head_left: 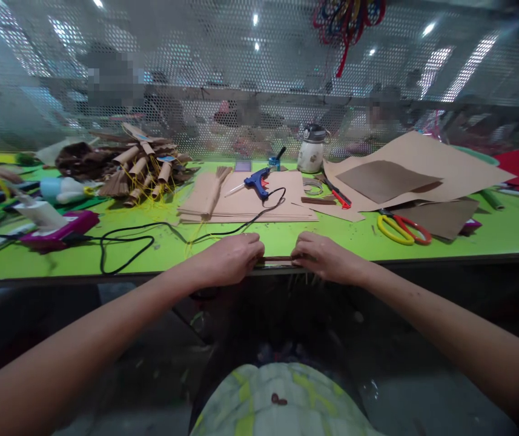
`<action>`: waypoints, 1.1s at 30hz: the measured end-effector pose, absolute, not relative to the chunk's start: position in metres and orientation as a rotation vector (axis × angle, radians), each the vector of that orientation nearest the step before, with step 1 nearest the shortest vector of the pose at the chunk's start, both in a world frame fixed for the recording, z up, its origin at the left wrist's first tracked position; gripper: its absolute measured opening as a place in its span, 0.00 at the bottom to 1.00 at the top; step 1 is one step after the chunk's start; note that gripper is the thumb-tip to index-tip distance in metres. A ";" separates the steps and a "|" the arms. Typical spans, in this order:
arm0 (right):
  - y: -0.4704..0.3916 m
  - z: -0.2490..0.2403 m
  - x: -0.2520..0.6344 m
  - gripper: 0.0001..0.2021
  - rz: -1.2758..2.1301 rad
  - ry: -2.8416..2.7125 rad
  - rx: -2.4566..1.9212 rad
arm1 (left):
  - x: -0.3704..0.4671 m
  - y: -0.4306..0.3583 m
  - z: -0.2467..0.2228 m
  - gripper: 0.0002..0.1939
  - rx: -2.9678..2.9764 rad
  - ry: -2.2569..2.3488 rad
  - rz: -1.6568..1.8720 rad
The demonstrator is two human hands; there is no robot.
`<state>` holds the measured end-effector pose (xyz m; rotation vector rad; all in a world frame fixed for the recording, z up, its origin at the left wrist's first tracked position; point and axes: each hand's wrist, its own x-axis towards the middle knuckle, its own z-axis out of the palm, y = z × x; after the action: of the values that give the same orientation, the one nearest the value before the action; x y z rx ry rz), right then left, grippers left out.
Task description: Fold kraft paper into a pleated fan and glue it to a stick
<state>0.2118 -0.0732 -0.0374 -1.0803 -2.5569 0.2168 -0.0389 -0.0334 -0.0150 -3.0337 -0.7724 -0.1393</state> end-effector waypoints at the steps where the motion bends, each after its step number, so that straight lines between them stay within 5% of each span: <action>1: -0.073 -0.039 0.211 0.04 0.216 -2.535 -1.093 | -0.037 -0.033 -0.014 0.08 -3.035 -0.756 -0.127; 19: -0.080 -0.040 0.210 0.12 0.090 -2.713 -1.155 | -0.047 -0.032 -0.020 0.11 -3.042 -0.553 -0.120; 33: -0.093 -0.032 0.205 0.09 -0.492 -2.892 -0.959 | -0.050 -0.043 -0.020 0.08 -2.911 -0.383 -0.190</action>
<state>0.2050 -0.0928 -0.0321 -0.9589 -2.8921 -0.4921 -0.0497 -0.0426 -0.0202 -2.9110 -0.3833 -0.1904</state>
